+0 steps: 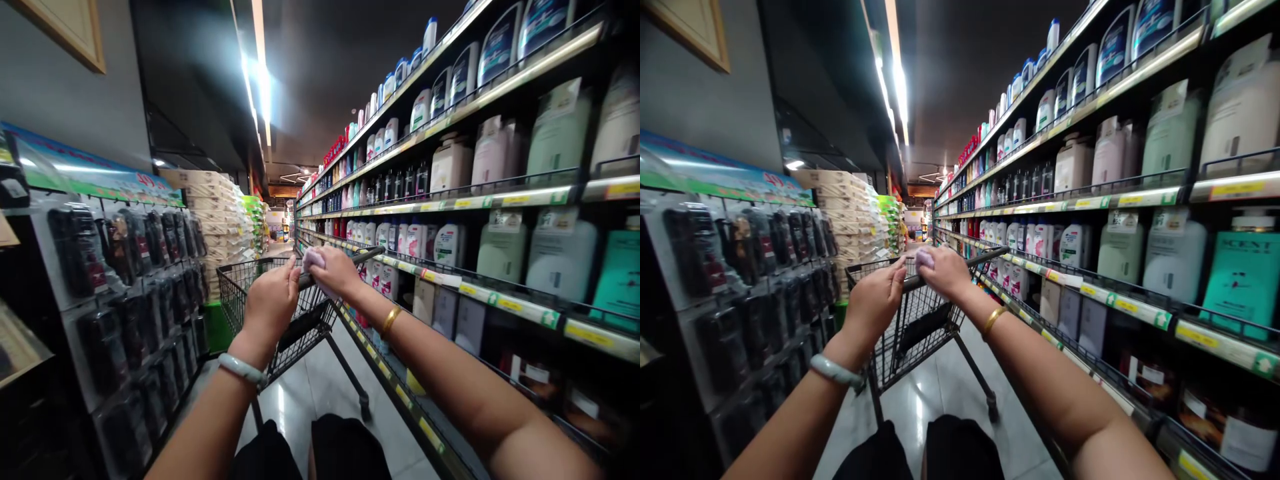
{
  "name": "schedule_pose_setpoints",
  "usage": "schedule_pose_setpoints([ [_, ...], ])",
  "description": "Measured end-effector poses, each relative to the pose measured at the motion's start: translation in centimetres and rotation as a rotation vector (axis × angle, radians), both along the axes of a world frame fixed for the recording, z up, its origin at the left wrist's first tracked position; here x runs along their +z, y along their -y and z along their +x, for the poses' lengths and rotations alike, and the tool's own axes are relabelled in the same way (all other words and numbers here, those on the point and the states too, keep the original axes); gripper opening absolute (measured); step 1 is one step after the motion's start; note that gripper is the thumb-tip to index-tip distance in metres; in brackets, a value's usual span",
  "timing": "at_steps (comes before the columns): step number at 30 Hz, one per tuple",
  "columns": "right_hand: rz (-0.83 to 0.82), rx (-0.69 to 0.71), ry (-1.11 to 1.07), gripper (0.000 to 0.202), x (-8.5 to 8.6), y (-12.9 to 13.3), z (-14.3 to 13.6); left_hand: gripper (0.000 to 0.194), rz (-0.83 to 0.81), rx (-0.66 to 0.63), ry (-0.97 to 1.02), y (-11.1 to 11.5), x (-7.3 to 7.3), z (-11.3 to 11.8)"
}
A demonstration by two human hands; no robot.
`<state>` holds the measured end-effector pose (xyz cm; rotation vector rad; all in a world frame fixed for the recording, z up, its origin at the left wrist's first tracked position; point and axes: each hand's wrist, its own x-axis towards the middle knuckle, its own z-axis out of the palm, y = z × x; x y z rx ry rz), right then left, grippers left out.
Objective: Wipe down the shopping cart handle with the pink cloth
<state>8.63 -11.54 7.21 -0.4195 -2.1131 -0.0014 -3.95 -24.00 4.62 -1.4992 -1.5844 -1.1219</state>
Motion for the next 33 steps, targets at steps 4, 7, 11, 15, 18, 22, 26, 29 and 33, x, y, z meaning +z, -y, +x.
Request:
schedule_pose_setpoints([
  [4, 0.008, -0.056, 0.14, 0.029, 1.0, 0.6, -0.1, 0.048, -0.087, 0.091, -0.047, 0.7, 0.3, -0.7],
  [7, 0.027, -0.03, 0.234, 0.032, 1.6, 1.4, -0.4, 0.049, -0.121, 0.117, -0.033, 1.4, 0.7, -1.5],
  [11, -0.038, -0.117, 0.244, 0.034, 1.9, 2.3, -1.0, 0.049, -0.116, 0.101, -0.01, 2.1, 0.9, -2.5],
  [15, -0.007, -0.113, 0.207, 0.04, 1.3, 4.0, -2.3, 0.047, -0.093, 0.067, 0.014, 2.6, 0.8, -3.4],
  [18, 0.023, -0.045, 0.212, 0.042, 1.2, 4.4, -2.6, 0.047, -0.075, 0.081, 0.037, 3.1, 0.7, -4.0],
  [22, -0.001, -0.136, 0.231, 0.045, 2.0, 3.0, -1.7, 0.045, -0.075, 0.046, 0.071, 3.7, 0.9, -4.5],
  [26, -0.093, -0.142, 0.269, 0.047, 2.6, 2.7, -2.6, 0.04, -0.12, -0.011, 0.068, 3.9, 1.4, -4.9],
  [29, -0.11, -0.053, 0.248, 0.045, 2.5, 4.4, -4.8, 0.038, -0.147, -0.016, 0.092, 4.2, 1.6, -5.5],
  [33, -0.041, 0.113, 0.246, 0.036, 2.5, 5.1, -6.0, 0.04, -0.174, -0.007, 0.136, 5.0, 1.6, -7.0],
])
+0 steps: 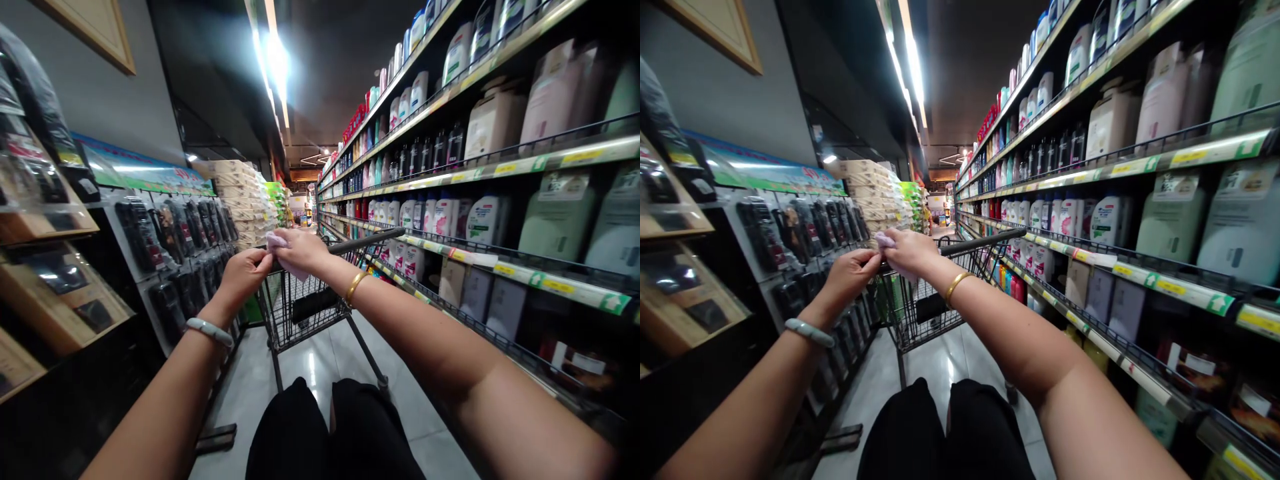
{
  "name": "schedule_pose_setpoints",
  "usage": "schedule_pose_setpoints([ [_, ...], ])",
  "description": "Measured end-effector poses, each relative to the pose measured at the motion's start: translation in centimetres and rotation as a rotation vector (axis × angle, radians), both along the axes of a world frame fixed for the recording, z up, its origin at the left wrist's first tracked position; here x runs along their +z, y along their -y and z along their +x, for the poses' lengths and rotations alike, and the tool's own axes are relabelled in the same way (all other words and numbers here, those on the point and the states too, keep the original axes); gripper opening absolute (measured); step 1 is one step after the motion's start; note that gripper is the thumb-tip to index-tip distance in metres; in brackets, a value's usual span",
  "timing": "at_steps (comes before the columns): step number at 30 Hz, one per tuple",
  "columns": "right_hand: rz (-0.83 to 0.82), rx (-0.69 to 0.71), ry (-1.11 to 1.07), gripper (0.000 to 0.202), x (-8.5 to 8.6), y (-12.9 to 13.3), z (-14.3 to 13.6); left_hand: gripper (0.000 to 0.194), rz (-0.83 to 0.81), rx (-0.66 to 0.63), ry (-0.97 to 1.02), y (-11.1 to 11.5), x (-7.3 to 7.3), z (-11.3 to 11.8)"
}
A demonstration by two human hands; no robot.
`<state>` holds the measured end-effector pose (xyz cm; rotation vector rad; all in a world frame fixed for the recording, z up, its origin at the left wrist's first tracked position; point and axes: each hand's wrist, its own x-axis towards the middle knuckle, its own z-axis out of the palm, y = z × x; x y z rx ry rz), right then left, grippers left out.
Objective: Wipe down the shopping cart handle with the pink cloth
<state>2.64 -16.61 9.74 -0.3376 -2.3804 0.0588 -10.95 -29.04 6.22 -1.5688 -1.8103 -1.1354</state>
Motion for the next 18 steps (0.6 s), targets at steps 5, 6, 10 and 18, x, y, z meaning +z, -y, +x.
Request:
schedule_pose_setpoints([
  [5, -0.122, -0.084, 0.082, 0.036, 0.8, -3.4, 1.6, 0.041, -0.147, 0.032, -0.017, 1.6, 0.9, -1.7],
  [6, -0.135, -0.139, 0.091, 0.037, 1.0, -3.7, 1.6, 0.041, -0.204, 0.065, -0.061, 1.8, 1.4, -1.7],
  [10, -0.095, -0.178, 0.096, 0.037, 0.8, -1.9, -0.2, 0.037, -0.402, 0.348, -0.346, 1.3, 3.8, 0.1],
  [18, 0.022, -0.088, 0.016, 0.039, -0.6, -2.6, -0.2, 0.05, -0.46, 0.573, -0.437, -1.7, 3.4, 3.9],
])
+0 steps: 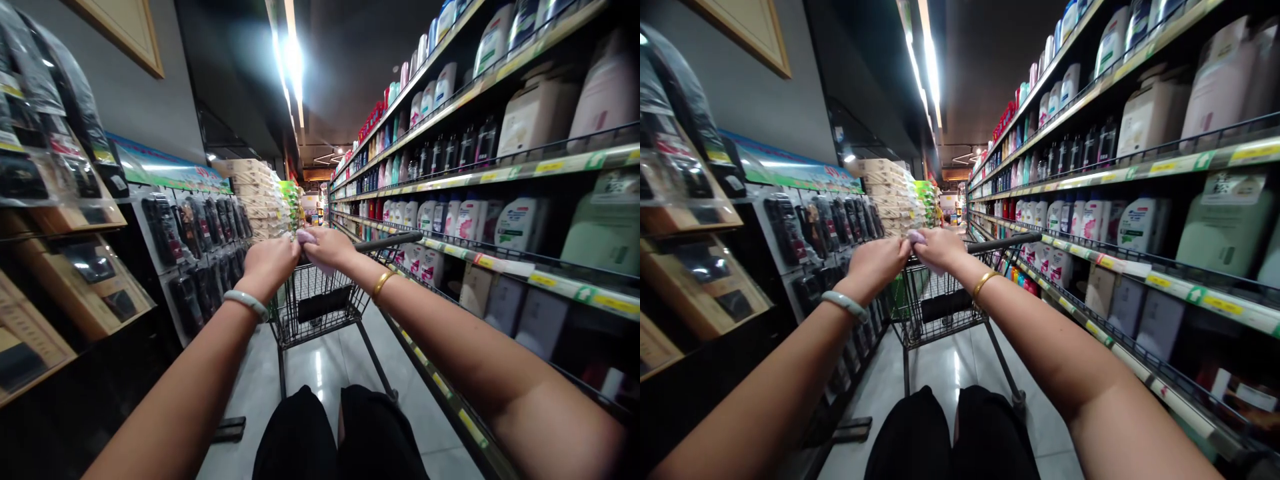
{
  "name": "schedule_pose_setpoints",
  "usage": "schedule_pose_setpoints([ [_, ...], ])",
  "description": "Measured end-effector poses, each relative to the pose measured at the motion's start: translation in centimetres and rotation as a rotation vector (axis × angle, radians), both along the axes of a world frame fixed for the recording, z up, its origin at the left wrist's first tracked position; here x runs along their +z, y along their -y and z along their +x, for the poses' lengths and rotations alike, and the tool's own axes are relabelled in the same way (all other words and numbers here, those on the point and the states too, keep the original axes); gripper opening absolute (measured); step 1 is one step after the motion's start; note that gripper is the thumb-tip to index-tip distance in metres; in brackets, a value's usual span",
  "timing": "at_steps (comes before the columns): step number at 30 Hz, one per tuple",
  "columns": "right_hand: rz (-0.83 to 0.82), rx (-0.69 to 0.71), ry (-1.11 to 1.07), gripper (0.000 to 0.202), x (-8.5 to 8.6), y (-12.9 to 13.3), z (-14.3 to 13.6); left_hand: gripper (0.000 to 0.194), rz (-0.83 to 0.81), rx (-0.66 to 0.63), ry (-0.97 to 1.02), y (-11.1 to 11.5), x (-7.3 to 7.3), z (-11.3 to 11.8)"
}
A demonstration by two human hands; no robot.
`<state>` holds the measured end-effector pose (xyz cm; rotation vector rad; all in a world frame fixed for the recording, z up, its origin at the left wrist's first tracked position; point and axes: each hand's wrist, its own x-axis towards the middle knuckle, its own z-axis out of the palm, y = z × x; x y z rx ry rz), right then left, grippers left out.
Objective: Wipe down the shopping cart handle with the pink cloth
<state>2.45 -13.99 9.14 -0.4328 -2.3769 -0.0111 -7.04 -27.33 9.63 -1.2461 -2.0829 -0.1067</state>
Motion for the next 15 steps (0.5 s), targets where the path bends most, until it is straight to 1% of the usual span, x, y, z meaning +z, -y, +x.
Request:
schedule_pose_setpoints([
  [2, -0.003, -0.124, -0.062, 0.041, -0.7, -0.5, 0.5, 0.046, -0.068, 0.003, -0.012, -0.2, -0.6, 0.1],
  [4, 0.019, -0.219, -0.141, 0.045, -1.5, -0.2, 0.6, 0.043, -0.076, 0.009, 0.002, -0.3, -1.0, 0.2],
  [6, 0.073, -0.213, -0.181, 0.046, -2.1, 0.6, 0.3, 0.045, -0.05, 0.024, -0.001, -0.4, -1.2, 0.1],
  [9, 0.11, -0.109, -0.135, 0.047, -2.1, 0.8, 0.1, 0.05, 0.004, 0.033, -0.025, -0.3, -1.6, -0.4],
  [11, 0.077, -0.073, -0.064, 0.047, -1.4, -0.4, 0.6, 0.053, 0.029, 0.035, -0.033, -0.2, -1.8, -0.9],
  [12, 0.051, -0.077, -0.028, 0.046, -1.1, -1.3, 1.0, 0.054, 0.038, 0.038, -0.032, -0.2, -1.8, -1.2],
  [15, -0.026, -0.144, 0.019, 0.046, -0.2, -4.8, 2.9, 0.058, 0.064, 0.04, -0.022, -0.1, -2.0, -2.0],
])
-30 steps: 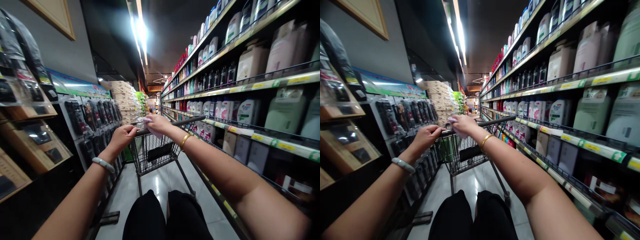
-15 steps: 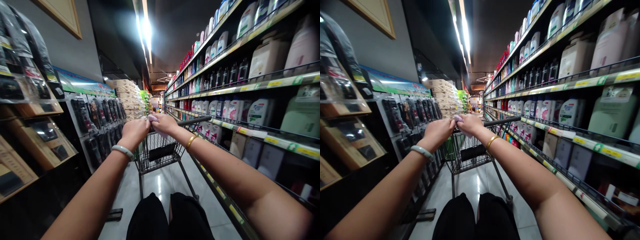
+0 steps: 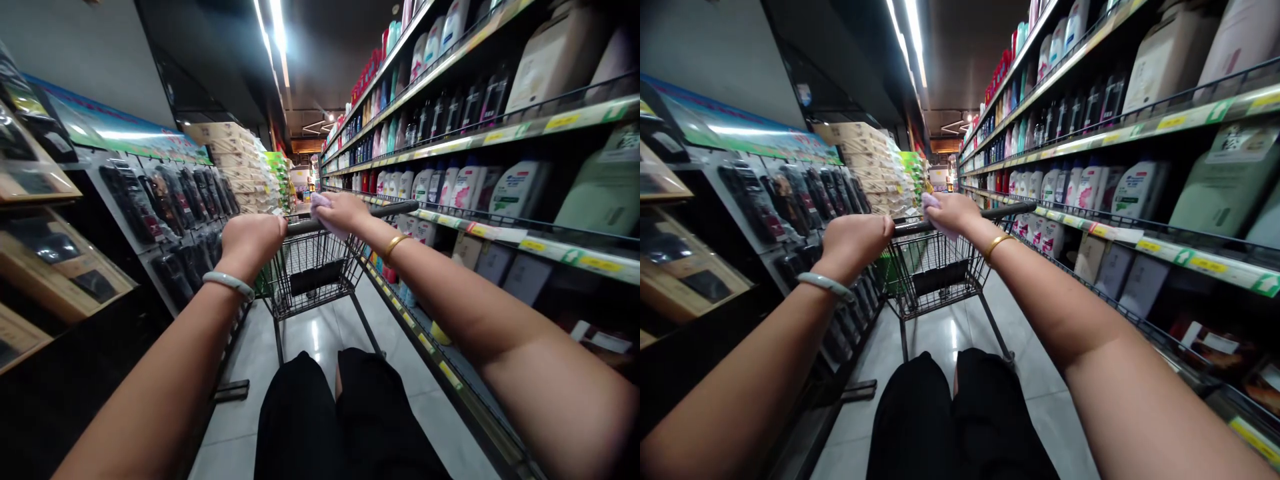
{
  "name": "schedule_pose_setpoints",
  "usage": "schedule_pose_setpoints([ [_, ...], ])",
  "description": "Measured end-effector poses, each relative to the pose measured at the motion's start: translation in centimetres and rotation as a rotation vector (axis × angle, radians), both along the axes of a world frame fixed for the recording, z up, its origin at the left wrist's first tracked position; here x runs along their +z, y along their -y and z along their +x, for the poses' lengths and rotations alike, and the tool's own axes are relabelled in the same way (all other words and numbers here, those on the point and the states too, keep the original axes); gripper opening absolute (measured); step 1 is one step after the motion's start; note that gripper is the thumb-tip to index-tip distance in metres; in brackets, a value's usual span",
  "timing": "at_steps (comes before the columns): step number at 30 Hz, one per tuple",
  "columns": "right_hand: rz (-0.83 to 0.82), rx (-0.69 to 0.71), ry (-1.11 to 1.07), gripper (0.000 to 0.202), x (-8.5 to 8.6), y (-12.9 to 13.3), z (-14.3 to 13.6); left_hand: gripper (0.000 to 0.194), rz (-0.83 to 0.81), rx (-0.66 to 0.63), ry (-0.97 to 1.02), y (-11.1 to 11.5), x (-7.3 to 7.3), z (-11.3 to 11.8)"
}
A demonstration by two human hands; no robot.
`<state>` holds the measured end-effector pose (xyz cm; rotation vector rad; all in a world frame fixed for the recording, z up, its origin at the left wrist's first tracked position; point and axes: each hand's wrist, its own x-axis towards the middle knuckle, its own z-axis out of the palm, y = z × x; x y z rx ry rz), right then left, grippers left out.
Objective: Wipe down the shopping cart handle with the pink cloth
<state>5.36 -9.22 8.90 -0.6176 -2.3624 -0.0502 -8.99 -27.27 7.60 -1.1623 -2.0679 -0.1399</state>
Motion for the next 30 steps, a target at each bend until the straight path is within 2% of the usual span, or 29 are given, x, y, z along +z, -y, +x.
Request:
schedule_pose_setpoints([
  [3, -0.029, -0.064, -0.021, 0.048, 0.3, -2.7, 1.5, 0.06, 0.022, -0.012, -0.004, 0.0, -0.1, -0.4],
  [6, -0.054, -0.143, -0.003, 0.048, 0.5, -2.9, 1.2, 0.061, 0.014, -0.011, -0.005, -0.1, 0.0, -0.7],
  [9, -0.051, -0.155, 0.007, 0.048, 0.4, 0.0, -1.3, 0.062, -0.005, 0.012, 0.001, -0.1, 0.2, -1.3],
  [12, 0.044, -0.017, -0.042, 0.047, 0.0, 3.6, -4.1, 0.064, -0.017, 0.011, -0.031, 0.3, 0.2, -2.5],
  [15, 0.069, 0.07, -0.036, 0.048, -0.1, 4.7, -5.1, 0.067, -0.038, 0.016, -0.051, 0.7, 0.3, -3.9],
  [17, 0.025, 0.074, -0.005, 0.049, 0.1, 3.6, -4.4, 0.07, -0.048, 0.03, -0.042, 1.1, 0.4, -4.8],
  [20, -0.048, 0.01, 0.012, 0.049, 0.5, 0.3, -1.9, 0.072, -0.046, 0.051, -0.023, 1.7, 0.4, -5.7],
  [24, -0.055, -0.073, 0.051, 0.046, 1.0, -3.1, 1.0, 0.07, -0.076, 0.037, 0.002, 2.4, 0.9, -6.1],
  [27, -0.071, -0.147, 0.097, 0.044, 1.1, -2.6, 0.8, 0.062, -0.114, -0.005, 0.099, 1.5, 1.7, -5.4],
  [30, -0.028, -0.106, 0.049, 0.046, 0.6, -0.5, -0.8, 0.049, -0.143, -0.095, 0.152, -1.3, 2.6, -3.6],
])
